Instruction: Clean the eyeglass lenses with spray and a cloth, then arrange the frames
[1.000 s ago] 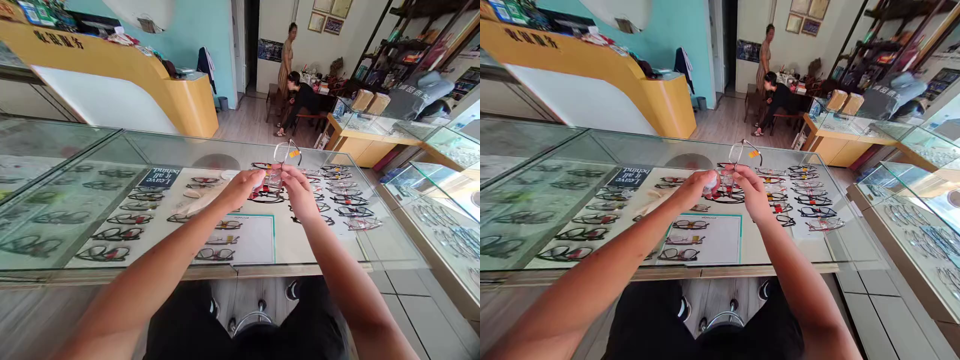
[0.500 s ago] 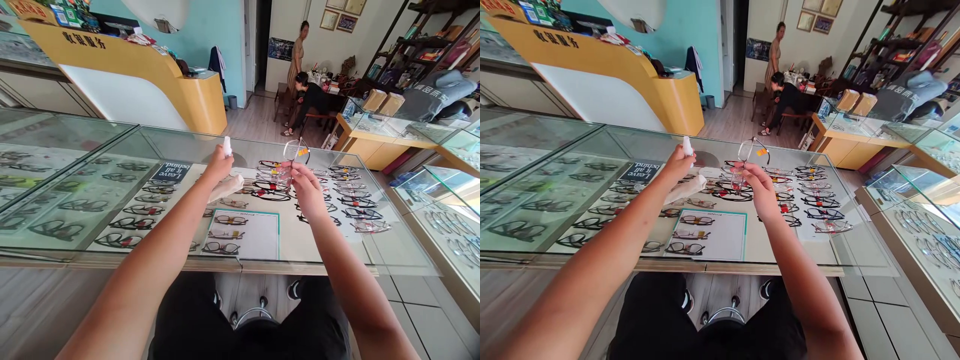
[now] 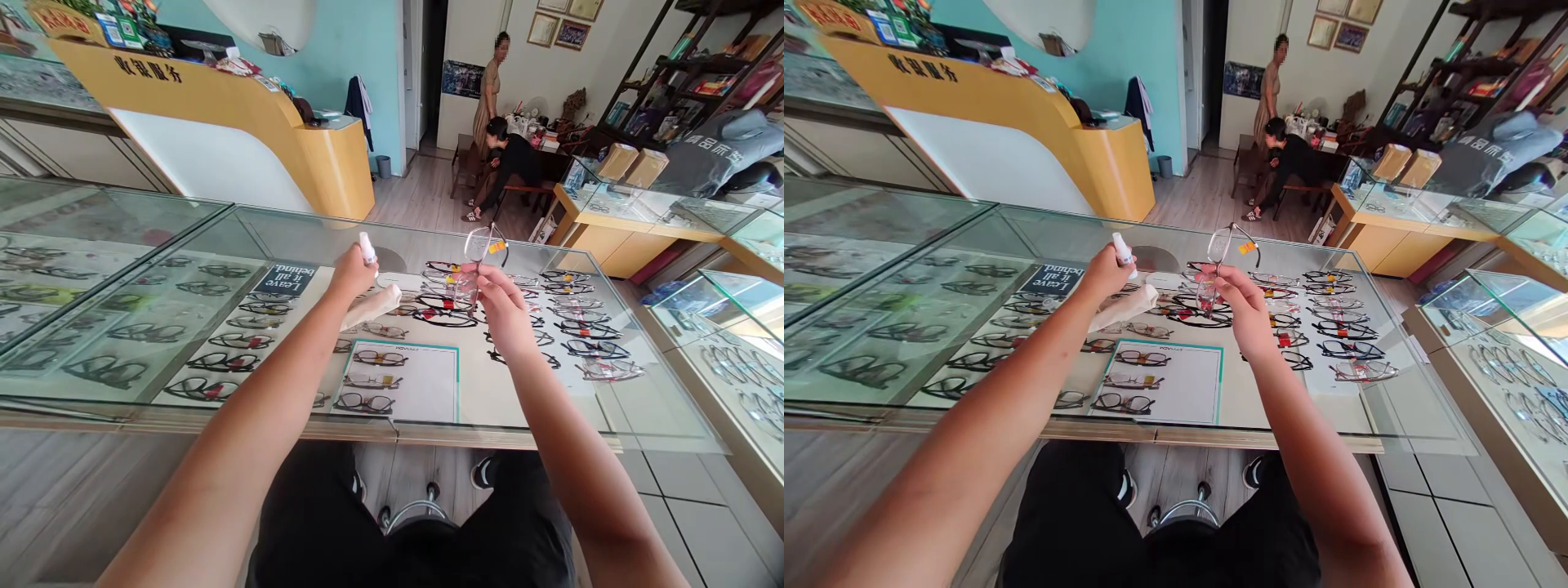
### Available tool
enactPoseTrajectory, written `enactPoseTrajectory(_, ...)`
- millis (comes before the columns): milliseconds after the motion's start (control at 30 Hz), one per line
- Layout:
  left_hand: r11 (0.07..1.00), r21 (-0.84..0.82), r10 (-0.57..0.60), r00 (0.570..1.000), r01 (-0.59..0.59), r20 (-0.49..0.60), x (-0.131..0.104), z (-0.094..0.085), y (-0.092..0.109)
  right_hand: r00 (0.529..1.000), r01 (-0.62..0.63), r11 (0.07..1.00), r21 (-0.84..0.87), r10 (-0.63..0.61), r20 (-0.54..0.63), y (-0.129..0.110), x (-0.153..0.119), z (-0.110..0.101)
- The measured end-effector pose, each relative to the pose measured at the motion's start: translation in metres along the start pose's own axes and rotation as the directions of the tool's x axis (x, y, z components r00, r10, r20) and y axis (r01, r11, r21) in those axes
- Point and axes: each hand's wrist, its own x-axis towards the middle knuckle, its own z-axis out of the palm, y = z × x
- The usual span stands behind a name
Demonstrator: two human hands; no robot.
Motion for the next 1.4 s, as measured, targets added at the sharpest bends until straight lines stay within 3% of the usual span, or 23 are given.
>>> enactPoseTrajectory(167, 0.999, 0.013, -0.034, 0.999, 0.035, -0.023, -0.003, 0.0, 0.004, 1.0, -0.006, 1.0, 0.0, 0.006, -0.005, -0.003, -0.001, 0.001)
enactPoseTrajectory(233, 1.0, 0.008, -0.011, 0.991, 0.012, -0.135, -0.009, -0.004, 0.013, 1.0, -0.004, 1.0, -0.014, 0.004, -0.002, -0.002, -0.001, 0.001)
enactPoseTrajectory(267, 0.999, 0.006, 0.033, 0.97, -0.032, -0.24, -0.014, -0.007, 0.019, 1.0, -0.003, 1.0, -0.02, 0.002, -0.003, -0.002, 0.0, 0.001)
enactPoseTrajectory(333, 0.983, 0.035, 0.176, 0.861, -0.182, -0.477, -0.027, -0.015, 0.035, 1.0, -0.001, 1.0, -0.02, 0.001, -0.008, -0.001, 0.0, 0.001)
enactPoseTrajectory(367, 0.968, 0.066, 0.241, 0.822, -0.242, -0.516, -0.034, -0.02, 0.043, 1.0, -0.001, 1.0, -0.012, 0.001, -0.008, -0.001, 0.0, 0.001)
enactPoseTrajectory(400, 0.957, 0.099, 0.286, 0.833, -0.272, -0.474, -0.042, -0.023, 0.052, 1.0, -0.001, 1.0, -0.002, 0.001, -0.005, -0.001, 0.0, 0.001)
enactPoseTrajectory(433, 0.949, 0.142, 0.314, 0.877, -0.28, -0.365, -0.05, -0.025, 0.058, 1.0, -0.001, 1.0, 0.009, 0.001, 0.0, -0.002, -0.001, 0.001)
enactPoseTrajectory(533, 0.912, 0.335, 0.26, 0.965, -0.237, -0.026, -0.066, -0.021, 0.067, 1.0, 0.0, 1.0, 0.018, 0.0, 0.013, -0.002, -0.002, 0.002)
enactPoseTrajectory(600, 0.886, 0.419, 0.159, 0.98, -0.196, 0.122, -0.066, -0.013, 0.062, 1.0, -0.002, 1.0, 0.004, 0.002, 0.007, -0.003, -0.002, 0.002)
enactPoseTrajectory(700, 0.888, 0.432, 0.056, 0.97, -0.156, 0.235, -0.056, -0.008, 0.045, 1.0, -0.006, 1.0, -0.01, 0.006, -0.006, -0.003, -0.002, 0.001)
enactPoseTrajectory(833, 0.913, 0.374, 0.059, 0.959, -0.165, 0.278, -0.043, -0.016, 0.03, 1.0, -0.01, 1.0, -0.026, 0.01, -0.004, -0.003, -0.001, 0.001)
enactPoseTrajectory(967, 0.945, 0.252, 0.128, 0.945, -0.209, 0.302, -0.039, -0.027, 0.034, 1.0, -0.008, 1.0, 0.01, 0.008, -0.012, -0.003, -0.002, 0.003)
enactPoseTrajectory(1033, 0.971, 0.134, 0.145, 0.937, -0.196, 0.317, -0.039, -0.033, 0.041, 1.0, -0.005, 1.0, 0.027, 0.005, -0.004, -0.004, -0.003, 0.003)
enactPoseTrajectory(1133, 0.981, -0.175, 0.141, 0.93, -0.084, 0.339, -0.039, -0.043, 0.052, 1.0, -0.005, 0.999, 0.048, 0.004, 0.012, -0.004, -0.003, 0.004)
enactPoseTrajectory(1267, 0.832, -0.554, 0.167, 0.933, 0.04, 0.319, -0.043, -0.054, 0.067, 1.0, -0.022, 0.999, 0.031, 0.022, 0.0, -0.005, -0.003, 0.004)
enactPoseTrajectory(1400, 0.673, -0.734, 0.21, 0.929, 0.088, 0.305, -0.049, -0.06, 0.076, 1.0, -0.008, 1.0, 0.006, 0.008, -0.01, -0.003, -0.002, 0.003)
